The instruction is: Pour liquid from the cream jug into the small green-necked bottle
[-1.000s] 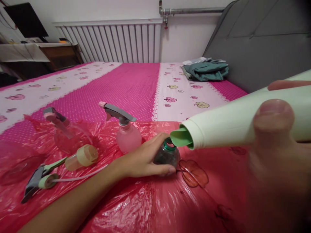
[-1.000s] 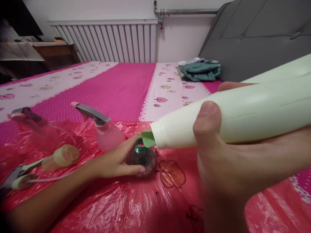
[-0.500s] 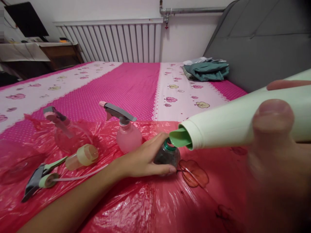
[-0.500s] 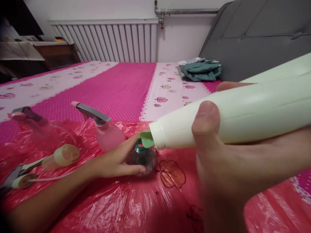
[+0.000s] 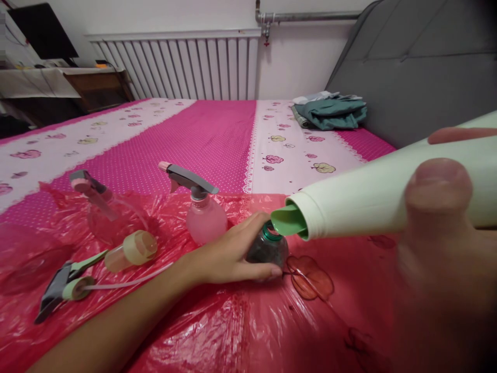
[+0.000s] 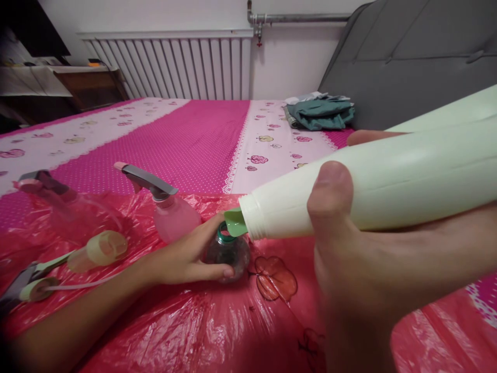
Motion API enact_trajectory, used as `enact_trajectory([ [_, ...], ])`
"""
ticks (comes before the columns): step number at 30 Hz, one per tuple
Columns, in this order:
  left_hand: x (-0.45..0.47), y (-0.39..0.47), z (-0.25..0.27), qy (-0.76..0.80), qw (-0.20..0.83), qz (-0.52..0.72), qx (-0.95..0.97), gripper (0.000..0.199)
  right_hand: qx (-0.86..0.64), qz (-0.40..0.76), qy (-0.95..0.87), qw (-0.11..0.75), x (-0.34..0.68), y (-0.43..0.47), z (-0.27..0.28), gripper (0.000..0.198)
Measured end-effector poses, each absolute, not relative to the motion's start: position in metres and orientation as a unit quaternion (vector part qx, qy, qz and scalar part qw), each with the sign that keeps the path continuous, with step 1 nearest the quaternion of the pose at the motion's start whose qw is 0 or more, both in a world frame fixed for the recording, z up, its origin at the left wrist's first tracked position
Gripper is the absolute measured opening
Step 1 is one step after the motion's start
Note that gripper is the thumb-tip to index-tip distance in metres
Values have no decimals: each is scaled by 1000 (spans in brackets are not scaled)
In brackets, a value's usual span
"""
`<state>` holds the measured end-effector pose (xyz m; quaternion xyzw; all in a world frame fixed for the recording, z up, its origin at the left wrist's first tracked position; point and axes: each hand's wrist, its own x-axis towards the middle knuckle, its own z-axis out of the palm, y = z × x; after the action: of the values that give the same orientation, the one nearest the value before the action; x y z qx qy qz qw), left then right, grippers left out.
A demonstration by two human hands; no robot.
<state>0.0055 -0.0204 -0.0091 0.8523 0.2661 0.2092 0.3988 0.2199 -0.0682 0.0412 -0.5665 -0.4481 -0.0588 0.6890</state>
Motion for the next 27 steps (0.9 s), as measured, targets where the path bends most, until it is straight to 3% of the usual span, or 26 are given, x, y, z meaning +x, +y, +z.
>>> enact_trajectory([
  [10,6,-21,-10,266,399,208,852,68,-573,-68,-451,681,221,-68,42,93],
  [22,5,-20,-12,262,387,217,857,68,-569,-32,-447,690,221,-64,37,90],
  [27,6,-19,-12,261,390,212,857,69,-626,-116,-469,613,249,-64,31,88],
])
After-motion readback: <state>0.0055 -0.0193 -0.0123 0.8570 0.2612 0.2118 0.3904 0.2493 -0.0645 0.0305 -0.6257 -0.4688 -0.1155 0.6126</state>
